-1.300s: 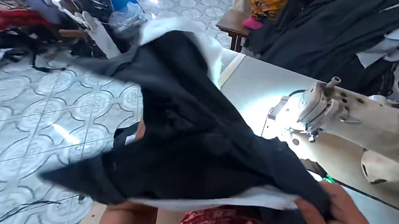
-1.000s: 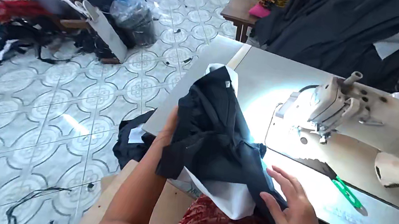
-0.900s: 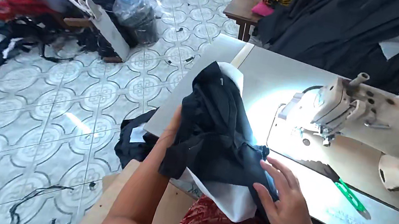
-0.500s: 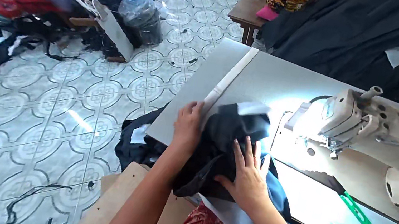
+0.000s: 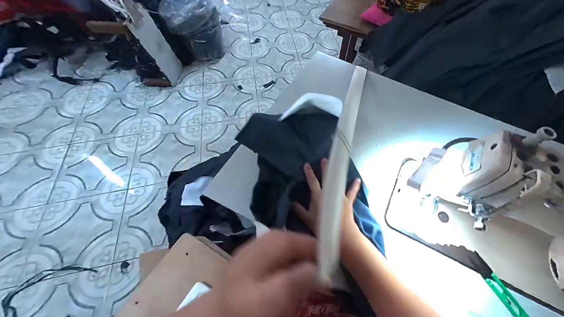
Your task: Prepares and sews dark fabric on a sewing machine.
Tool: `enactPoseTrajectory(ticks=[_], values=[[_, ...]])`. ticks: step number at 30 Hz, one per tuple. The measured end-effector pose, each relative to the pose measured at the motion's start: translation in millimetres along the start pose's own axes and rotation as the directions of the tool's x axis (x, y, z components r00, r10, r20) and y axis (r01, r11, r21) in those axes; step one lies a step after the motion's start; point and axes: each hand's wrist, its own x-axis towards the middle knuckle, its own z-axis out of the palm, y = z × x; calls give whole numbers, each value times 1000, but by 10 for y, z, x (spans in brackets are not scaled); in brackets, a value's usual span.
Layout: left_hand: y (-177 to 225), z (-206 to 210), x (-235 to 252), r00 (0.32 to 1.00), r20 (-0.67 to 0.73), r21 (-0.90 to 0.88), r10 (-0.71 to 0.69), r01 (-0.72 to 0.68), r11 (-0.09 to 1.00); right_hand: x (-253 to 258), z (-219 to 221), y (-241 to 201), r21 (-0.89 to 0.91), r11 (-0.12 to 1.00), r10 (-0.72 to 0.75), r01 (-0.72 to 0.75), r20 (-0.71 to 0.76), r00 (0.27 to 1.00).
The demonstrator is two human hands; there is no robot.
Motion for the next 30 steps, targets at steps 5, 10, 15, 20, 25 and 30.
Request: enactPoseTrajectory(ticks=[5, 10, 15, 20, 25, 30], values=[[-340, 590, -479, 965, 26, 208, -261, 250, 945, 290, -217, -52, 35, 995, -101, 99, 79, 992], [-482, 476, -1170, 627, -184, -212, -757, 726, 654, -912, -675, 685, 0, 999, 31, -33, -342, 939], [-236, 748, -1063, 442, 355, -369, -824, 876, 311, -1189, -392, 818, -234, 958, 69, -168, -380, 923], [-129, 815, -808, 563, 309, -355, -767, 816, 456, -1029, -395, 188, 557, 820, 135, -129, 30, 990], [-225, 654, -734, 648, 261, -607, -716, 687, 400, -1064, -1445, -362, 847, -10, 276, -531, 513, 813], [-397, 397, -631, 495, 159, -888, -854, 450, 95, -1160, -658, 428, 922, -7, 276, -386, 373, 886]])
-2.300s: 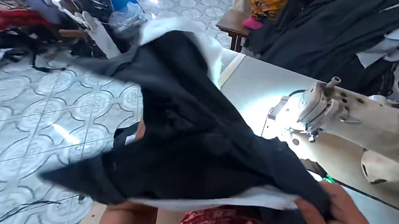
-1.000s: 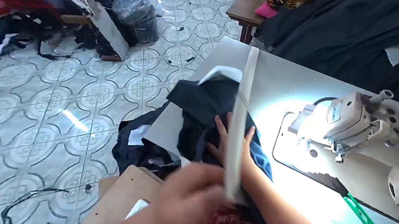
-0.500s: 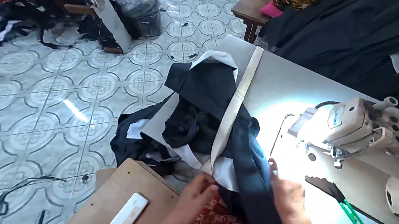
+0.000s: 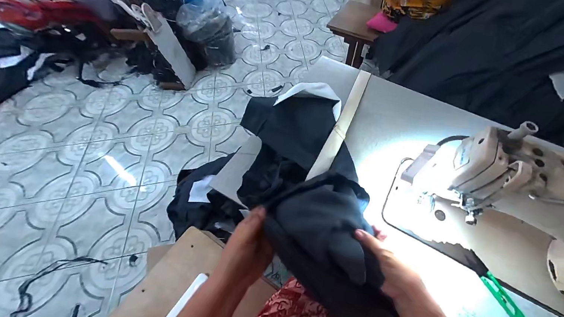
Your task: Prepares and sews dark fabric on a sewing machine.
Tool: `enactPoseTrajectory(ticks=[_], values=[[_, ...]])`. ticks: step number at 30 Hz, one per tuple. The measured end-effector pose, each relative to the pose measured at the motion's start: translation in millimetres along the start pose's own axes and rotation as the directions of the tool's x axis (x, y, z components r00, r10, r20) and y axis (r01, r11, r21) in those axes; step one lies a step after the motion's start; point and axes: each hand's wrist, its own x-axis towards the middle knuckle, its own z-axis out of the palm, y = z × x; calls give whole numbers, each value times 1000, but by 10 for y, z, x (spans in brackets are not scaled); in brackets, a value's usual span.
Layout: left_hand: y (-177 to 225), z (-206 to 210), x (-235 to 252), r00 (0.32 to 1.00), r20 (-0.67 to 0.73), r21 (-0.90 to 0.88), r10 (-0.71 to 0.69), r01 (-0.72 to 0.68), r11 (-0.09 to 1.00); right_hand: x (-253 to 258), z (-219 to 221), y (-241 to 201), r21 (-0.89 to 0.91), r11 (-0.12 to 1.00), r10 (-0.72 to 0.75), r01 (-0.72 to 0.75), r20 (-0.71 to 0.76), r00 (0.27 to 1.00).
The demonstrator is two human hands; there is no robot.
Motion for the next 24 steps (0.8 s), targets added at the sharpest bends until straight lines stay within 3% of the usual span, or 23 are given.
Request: enactPoseTrajectory(ticks=[1, 2, 3, 4, 6, 8, 9, 11, 14, 16, 18, 20, 21, 22, 24], values=[[49, -68, 43, 999, -32, 61, 23, -21, 998, -11, -100, -30, -133, 984, -129, 119, -73, 989], [100, -124, 84, 995, -70, 243, 67, -48, 969, -42, -183, -88, -310, 918, -299, 246, -135, 945], [156, -177, 125, 988, -93, 516, 127, -61, 855, -79, -255, -157, -498, 796, -475, 344, -164, 864], [206, -236, 154, 976, -66, 784, 205, -76, 616, -129, -316, -222, -639, 666, -604, 384, -161, 781], [303, -280, 167, 943, 74, 985, 324, -121, 127, -244, -367, -323, -768, 495, -738, 407, -124, 663], [420, -190, 96, 892, 238, 971, 384, -219, -93, -324, -341, -322, -864, 342, -812, 369, -74, 579], [449, -89, 43, 851, 323, 946, 414, -297, -128, -345, -321, -275, -894, 286, -818, 344, -41, 574], [386, 149, -37, 795, 474, 877, 379, -464, -125, -344, -283, -100, -901, 297, -752, 317, -16, 659], [-56, 344, 112, 821, 561, 827, 107, -554, -93, -332, -369, 125, -837, 504, -530, 216, -102, 842], [-269, 314, 357, 865, 493, 864, 94, -473, -176, -388, -505, 131, -846, 525, -433, 89, -176, 884], [-212, 299, 562, 904, 396, 903, 162, -351, -249, -449, -615, 127, -845, 535, -393, 25, -223, 892], [-35, 396, 630, 925, 335, 917, 180, -275, -290, -472, -656, 172, -809, 580, -454, 93, -227, 862], [37, 485, 603, 905, 373, 902, 202, -303, -307, -468, -635, 204, -787, 597, -511, 158, -221, 831], [82, 593, 541, 855, 462, 870, 237, -384, -308, -466, -587, 236, -764, 604, -564, 228, -207, 799], [87, 859, 404, 663, 698, 715, 270, -663, -221, -474, -454, 249, -752, 535, -669, 385, -99, 736]])
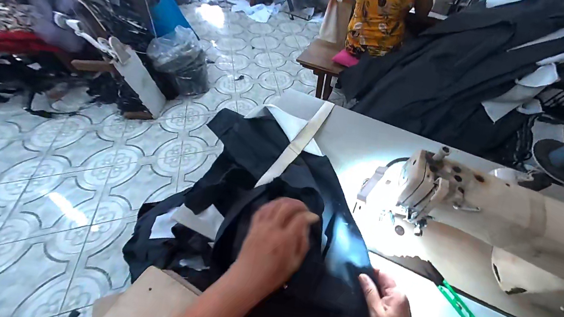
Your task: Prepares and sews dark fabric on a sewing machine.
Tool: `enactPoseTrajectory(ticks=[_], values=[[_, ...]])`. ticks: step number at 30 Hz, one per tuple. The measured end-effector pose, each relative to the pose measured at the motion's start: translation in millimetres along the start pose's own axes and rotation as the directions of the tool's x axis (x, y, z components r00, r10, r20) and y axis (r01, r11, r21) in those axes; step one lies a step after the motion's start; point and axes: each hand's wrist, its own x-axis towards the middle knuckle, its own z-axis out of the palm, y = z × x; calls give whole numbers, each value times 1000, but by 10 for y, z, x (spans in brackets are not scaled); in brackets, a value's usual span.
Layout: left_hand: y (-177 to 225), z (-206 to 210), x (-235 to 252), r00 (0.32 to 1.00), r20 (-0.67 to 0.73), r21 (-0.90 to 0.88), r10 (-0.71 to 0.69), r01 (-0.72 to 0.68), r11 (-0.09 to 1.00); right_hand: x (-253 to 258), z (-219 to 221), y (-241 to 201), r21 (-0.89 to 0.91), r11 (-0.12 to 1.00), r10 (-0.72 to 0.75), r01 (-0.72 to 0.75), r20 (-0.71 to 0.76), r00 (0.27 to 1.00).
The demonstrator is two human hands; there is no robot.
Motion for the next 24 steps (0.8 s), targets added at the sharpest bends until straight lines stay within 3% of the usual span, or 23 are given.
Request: enactPoseTrajectory(ticks=[3, 6, 9, 11, 14, 18, 22, 24], values=[[341, 93, 104, 913, 139, -269, 385, -339, 901, -9, 36, -195, 3, 962, -272, 274, 100, 957], [205, 142, 259, 812, 222, -273, 540, -480, 833, -57, -173, -274, -84, 967, -213, 242, 257, 943], [-157, -259, 471, 886, 240, -153, 398, -370, 916, -158, -535, -237, -205, 974, 7, 95, 448, 894], [-506, -553, 573, 951, 150, -65, 270, -263, 963, -230, -775, -165, -293, 955, 102, 42, 459, 883], [-1053, -908, 620, 988, 94, 28, 120, -123, 992, -200, -1098, -45, -401, 916, 136, 2, 316, 939], [-1515, -1021, 555, 990, 141, 168, -4, -20, 986, 65, -1158, -5, -408, 912, 10, 38, 115, 993], [-1463, -977, 472, 988, 148, 277, -50, 7, 961, 256, -1221, 255, -577, 816, -3, -11, -23, 1000], [-1298, -1011, 389, 988, 153, 298, -15, -32, 954, 180, -1319, 420, -677, 724, 149, -137, -40, 988]])
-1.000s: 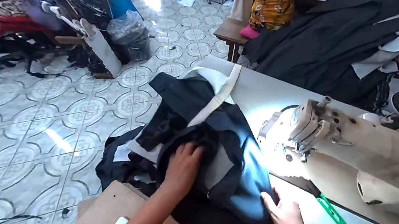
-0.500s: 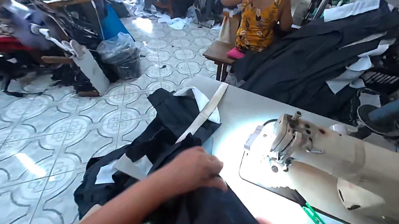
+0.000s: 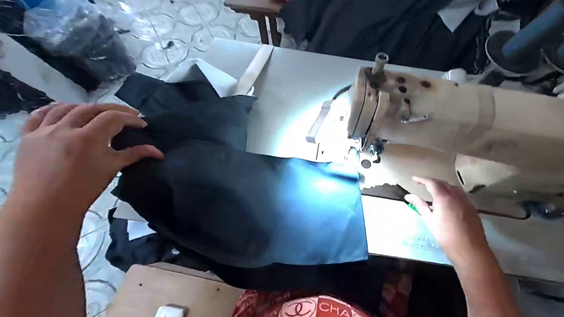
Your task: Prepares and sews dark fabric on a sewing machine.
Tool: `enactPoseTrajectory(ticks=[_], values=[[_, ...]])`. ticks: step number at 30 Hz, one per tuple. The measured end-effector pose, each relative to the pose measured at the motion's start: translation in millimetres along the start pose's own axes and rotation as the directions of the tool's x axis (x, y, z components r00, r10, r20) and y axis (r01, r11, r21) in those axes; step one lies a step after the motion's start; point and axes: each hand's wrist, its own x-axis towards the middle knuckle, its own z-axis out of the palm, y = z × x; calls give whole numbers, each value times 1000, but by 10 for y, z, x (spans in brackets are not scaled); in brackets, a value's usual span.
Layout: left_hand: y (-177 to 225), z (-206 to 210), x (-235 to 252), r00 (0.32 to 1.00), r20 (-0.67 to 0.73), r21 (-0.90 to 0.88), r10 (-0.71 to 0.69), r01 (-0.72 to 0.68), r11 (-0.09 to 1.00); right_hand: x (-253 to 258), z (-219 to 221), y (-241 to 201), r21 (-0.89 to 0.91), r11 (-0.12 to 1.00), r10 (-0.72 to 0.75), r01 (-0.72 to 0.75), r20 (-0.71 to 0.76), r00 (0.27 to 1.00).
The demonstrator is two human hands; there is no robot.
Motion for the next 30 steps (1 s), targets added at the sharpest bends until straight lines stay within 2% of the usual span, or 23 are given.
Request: enactPoseTrajectory(ticks=[2, 5, 8, 11, 13, 15, 18, 20, 24, 30], values=[[285, -46, -101, 997, -43, -15, 68, -69, 997, -90, 74, 141, -53, 991, 127, -124, 69, 990], [1010, 99, -267, 980, -94, -222, 173, -190, 956, -196, 274, 270, -74, 988, 131, -132, -20, 991], [1928, 541, -336, 944, -5, -499, 330, -288, 817, -216, 399, 315, -172, 982, 67, -80, -82, 994], [2478, 1216, -343, 906, 93, -604, 413, -278, 747, -287, 382, 207, -174, 979, 82, -106, -139, 987], [2556, 1524, -352, 922, 98, -605, 375, -244, 758, -444, 324, 23, -61, 990, 119, -131, -164, 979], [2551, 1587, -353, 936, 108, -594, 335, -210, 777, -652, 336, -183, 39, 993, 115, -111, -140, 983], [2544, 1569, -368, 940, 117, -590, 320, -193, 784, -881, 430, -421, 83, 990, 115, -115, -1, 993], [2545, 1557, -364, 941, 117, -583, 318, -193, 789, -916, 517, -505, 32, 993, 114, -114, 2, 994], [2556, 1562, -366, 947, 114, -573, 301, -185, 798, -839, 612, -630, -107, 990, 81, -92, -105, 991], [2541, 1567, -373, 951, 105, -562, 292, -185, 806, -840, 452, -714, -196, 977, 67, -87, -110, 992]])
